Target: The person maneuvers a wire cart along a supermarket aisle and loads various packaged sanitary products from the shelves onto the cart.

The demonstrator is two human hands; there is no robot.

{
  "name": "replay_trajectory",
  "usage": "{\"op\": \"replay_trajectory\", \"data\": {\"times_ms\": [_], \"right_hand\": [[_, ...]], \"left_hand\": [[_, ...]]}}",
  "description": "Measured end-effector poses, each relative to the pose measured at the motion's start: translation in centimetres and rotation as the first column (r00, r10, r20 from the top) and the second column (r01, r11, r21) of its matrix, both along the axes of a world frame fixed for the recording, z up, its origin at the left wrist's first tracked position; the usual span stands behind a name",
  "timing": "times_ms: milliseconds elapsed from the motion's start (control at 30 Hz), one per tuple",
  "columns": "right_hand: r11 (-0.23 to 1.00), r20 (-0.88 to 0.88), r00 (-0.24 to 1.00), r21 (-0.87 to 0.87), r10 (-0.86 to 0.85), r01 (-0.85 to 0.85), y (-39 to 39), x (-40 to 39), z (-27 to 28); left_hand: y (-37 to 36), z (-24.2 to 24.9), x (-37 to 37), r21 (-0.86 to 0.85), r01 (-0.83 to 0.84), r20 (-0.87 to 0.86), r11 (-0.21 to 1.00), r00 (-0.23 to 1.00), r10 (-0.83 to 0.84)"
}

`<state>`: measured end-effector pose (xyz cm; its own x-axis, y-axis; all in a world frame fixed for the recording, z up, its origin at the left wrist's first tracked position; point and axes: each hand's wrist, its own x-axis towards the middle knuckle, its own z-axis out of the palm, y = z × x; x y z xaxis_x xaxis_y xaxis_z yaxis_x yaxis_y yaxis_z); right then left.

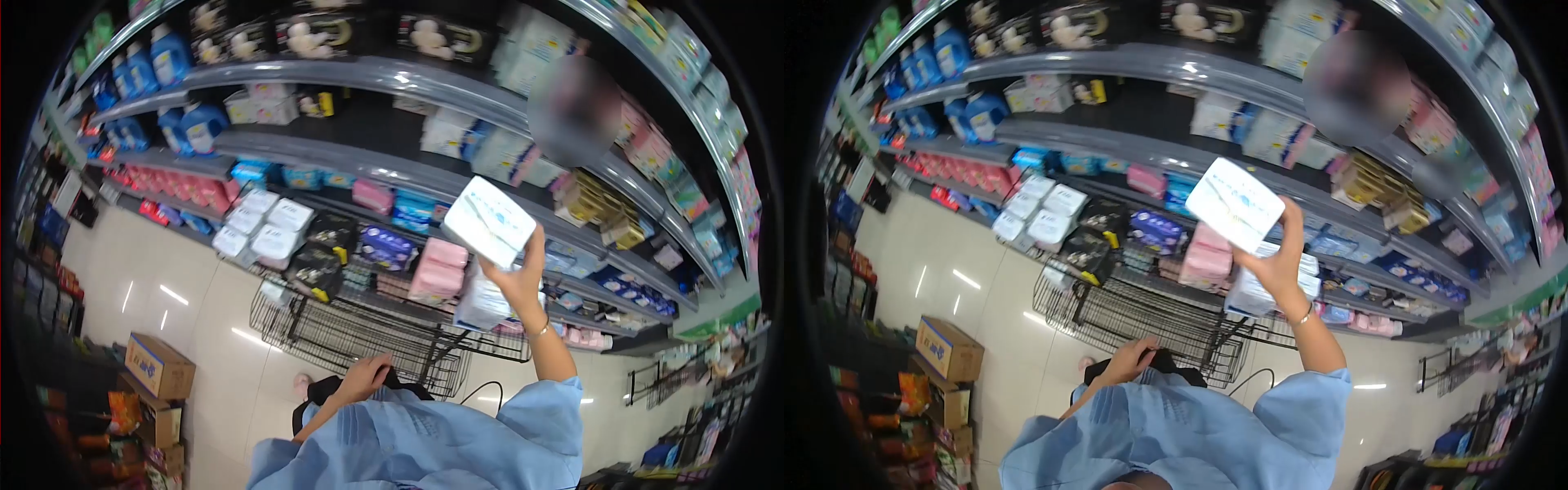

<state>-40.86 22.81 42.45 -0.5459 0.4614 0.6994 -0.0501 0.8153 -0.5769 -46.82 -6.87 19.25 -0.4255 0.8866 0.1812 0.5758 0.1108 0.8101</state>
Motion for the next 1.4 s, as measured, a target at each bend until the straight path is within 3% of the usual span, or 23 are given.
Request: {"op": "replay_trajectory", "data": {"times_ms": [67,167,233,267,300,367,467,500,533,633,767,800,867,900,933,967,1033,1100,1133,1167,1267,1400], "right_hand": [[0.929,0.018,0.966,-0.279,0.258,-0.243,-5.9,-1.9,-0.7],[0.663,0.038,0.855,-0.650,0.516,-0.371,-14.5,-5.4,-5.3],[0.392,-0.096,0.743,-0.801,0.662,-0.452,-21.3,-8.8,-7.1],[0.347,-0.149,0.741,-0.812,0.654,-0.469,-24.9,-10.1,-9.0],[0.280,-0.180,0.724,-0.839,0.665,-0.466,-28.3,-11.4,-10.1],[0.267,-0.102,0.683,-0.871,0.723,-0.412,-33.8,-13.4,-12.9],[0.150,-0.060,0.627,-0.949,0.777,-0.276,-39.8,-14.4,-16.1],[0.132,-0.036,0.615,-0.965,0.788,-0.225,-41.2,-14.7,-16.6],[0.144,0.018,0.608,-0.977,0.794,-0.159,-42.3,-14.9,-16.5],[0.382,0.233,0.516,-0.902,0.824,-0.202,-43.1,-15.5,-20.0],[0.257,0.186,0.359,-0.953,0.915,-0.163,-43.2,-15.1,-24.5],[0.315,0.226,0.351,-0.923,0.909,-0.221,-43.5,-15.1,-24.8],[0.340,0.275,0.369,-0.933,0.888,-0.121,-43.3,-15.5,-25.2],[0.348,0.300,0.372,-0.935,0.879,-0.069,-43.0,-15.8,-25.4],[0.297,0.315,0.389,-0.949,0.866,0.106,-42.7,-16.2,-25.6],[0.314,0.319,0.379,-0.946,0.869,0.076,-42.2,-16.6,-26.4],[0.341,0.326,0.359,-0.940,0.875,0.021,-40.7,-17.7,-29.8],[0.645,0.582,0.342,-0.758,0.738,-0.100,-39.0,-18.9,-33.7],[0.783,0.712,0.333,-0.592,0.618,-0.190,-38.1,-19.7,-35.8],[0.874,0.812,0.337,-0.397,0.476,-0.279,-37.3,-20.4,-37.8],[0.881,0.767,0.433,-0.404,0.474,-0.248,-36.0,-24.1,-43.4],[0.919,0.810,0.444,-0.287,0.383,-0.269,-35.9,-30.3,-48.4]], "left_hand": [[-1.8,1.6,-1.9,0.092,-0.088,0.101,0.992,0.992,0.079],[-6.1,4.0,-4.9,0.315,-0.295,0.486,0.902,0.867,0.113],[-10.3,3.4,-6.7,0.445,-0.480,0.704,0.756,0.709,0.036],[-12.8,3.3,-8.1,0.476,-0.514,0.771,0.714,0.634,-0.058],[-15.4,4.6,-8.9,0.481,-0.564,0.803,0.671,0.591,-0.079],[-20.7,3.9,-10.1,0.287,-0.677,0.895,0.678,0.442,0.062],[-26.5,1.8,-11.4,0.108,-0.841,0.963,0.530,0.221,0.153],[-28.2,1.5,-11.8,0.117,-0.842,0.953,0.527,0.244,0.178],[-29.9,1.2,-12.0,0.118,-0.841,0.945,0.528,0.259,0.200],[-33.3,-0.7,-11.5,0.025,-0.837,0.940,0.547,0.206,0.272],[-33.8,-3.9,-11.0,-0.092,-0.821,0.938,0.563,0.118,0.326],[-33.5,-4.2,-11.2,-0.106,-0.813,0.939,0.572,0.107,0.326],[-32.2,-4.5,-11.3,-0.150,-0.802,0.960,0.578,0.023,0.281],[-31.8,-5.5,-11.4,-0.130,-0.794,0.950,0.594,0.073,0.305],[-31.1,-7.3,-11.5,-0.113,-0.784,0.936,0.610,0.123,0.331],[-30.3,-9.4,-11.3,-0.101,-0.771,0.919,0.629,0.169,0.355],[-29.1,-11.6,-10.6,-0.169,-0.857,0.660,0.486,0.268,0.702],[-28.9,-12.3,-9.8,-0.347,-0.859,0.458,0.377,0.195,0.867],[-28.5,-14.0,-8.8,-0.375,-0.892,0.351,0.251,0.114,0.929],[-28.8,-14.9,-8.1,-0.434,-0.867,0.418,0.244,0.047,0.907],[-30.6,-16.5,-5.6,-0.578,-0.791,0.535,0.202,-0.180,0.825],[-32.4,-16.9,-2.5,-0.693,-0.720,0.453,0.030,-0.403,0.796]]}}
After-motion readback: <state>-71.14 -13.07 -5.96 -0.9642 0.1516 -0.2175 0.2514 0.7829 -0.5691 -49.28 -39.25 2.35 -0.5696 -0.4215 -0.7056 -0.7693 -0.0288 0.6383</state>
